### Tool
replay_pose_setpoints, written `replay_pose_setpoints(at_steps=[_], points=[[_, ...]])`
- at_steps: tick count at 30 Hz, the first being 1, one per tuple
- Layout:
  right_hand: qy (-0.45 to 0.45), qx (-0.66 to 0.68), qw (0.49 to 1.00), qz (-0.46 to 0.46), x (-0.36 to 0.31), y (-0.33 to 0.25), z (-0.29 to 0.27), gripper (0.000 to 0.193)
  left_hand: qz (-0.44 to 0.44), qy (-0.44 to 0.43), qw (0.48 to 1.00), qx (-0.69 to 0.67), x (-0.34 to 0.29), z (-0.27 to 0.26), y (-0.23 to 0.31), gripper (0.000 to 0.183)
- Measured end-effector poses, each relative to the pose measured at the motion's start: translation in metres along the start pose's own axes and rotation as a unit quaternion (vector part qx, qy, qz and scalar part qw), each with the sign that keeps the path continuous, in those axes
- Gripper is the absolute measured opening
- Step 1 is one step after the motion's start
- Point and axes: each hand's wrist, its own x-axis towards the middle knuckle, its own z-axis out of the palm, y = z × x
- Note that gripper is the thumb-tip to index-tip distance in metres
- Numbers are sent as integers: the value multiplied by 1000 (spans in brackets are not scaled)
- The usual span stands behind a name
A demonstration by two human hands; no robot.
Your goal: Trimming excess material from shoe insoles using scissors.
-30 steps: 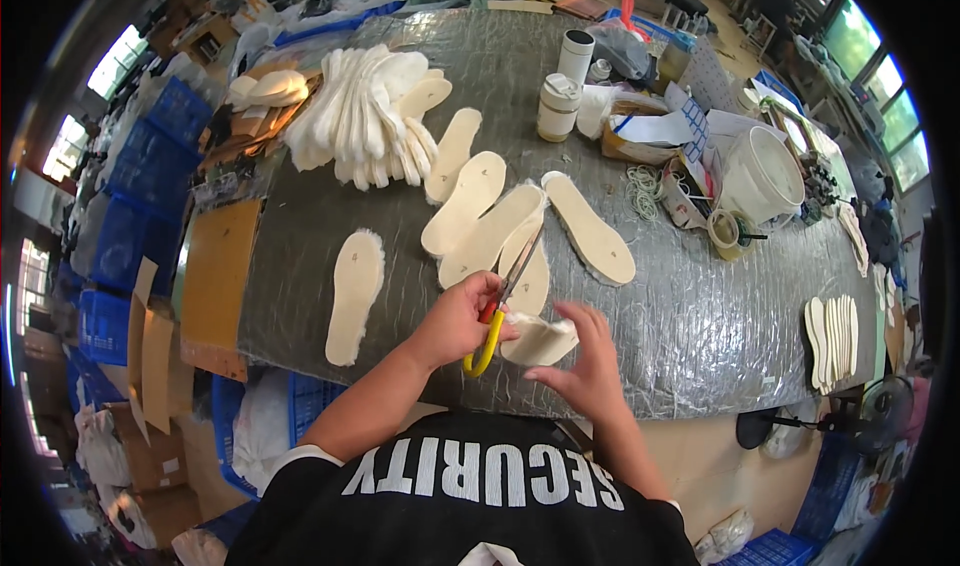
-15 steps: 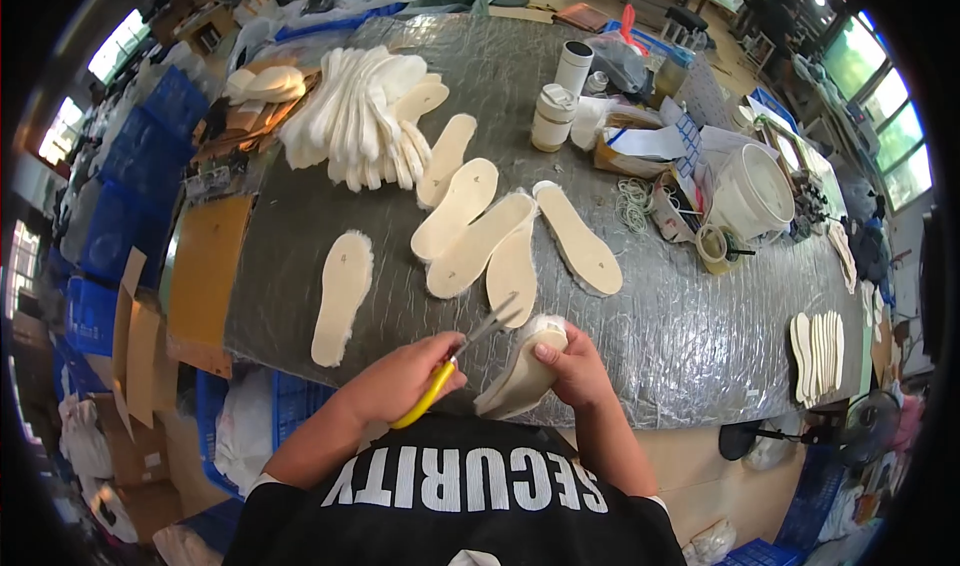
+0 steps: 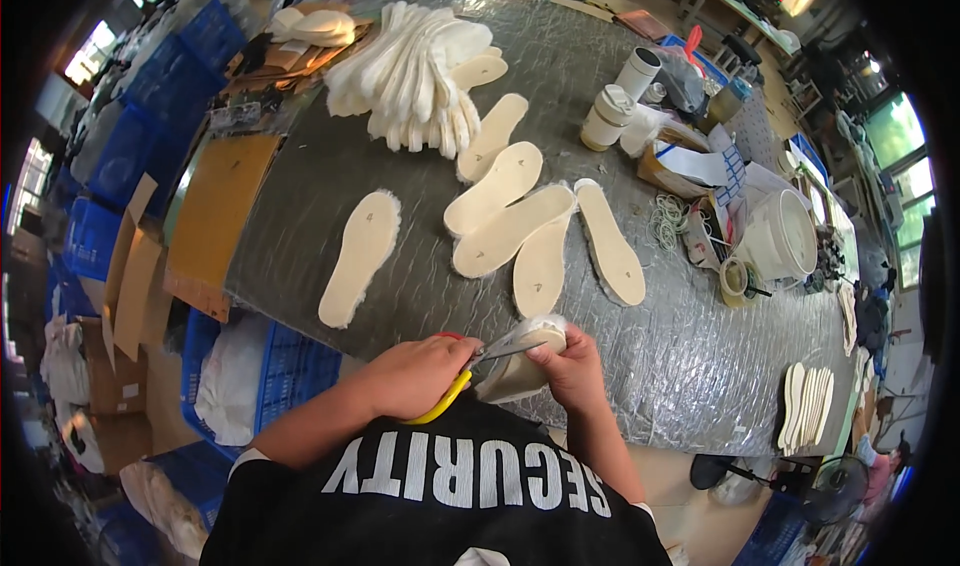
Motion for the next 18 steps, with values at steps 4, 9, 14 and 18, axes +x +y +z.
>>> replay_pose_setpoints(at_steps=[4,9,14,18], points=[[-19,-12,1000,3,2,0,6,22,12,-16,1000,-21,1,3,-5,36],[-31,-38,999,23,4,-4,8,23,-9,-51,998,-40,2,-1,-5,41],[-40,-72,996,44,7,-8,7,21,-19,-86,996,-25,0,-7,-4,41],[-40,-120,990,64,9,-14,10,20,-20,-87,995,-31,-1,-4,-7,41]])
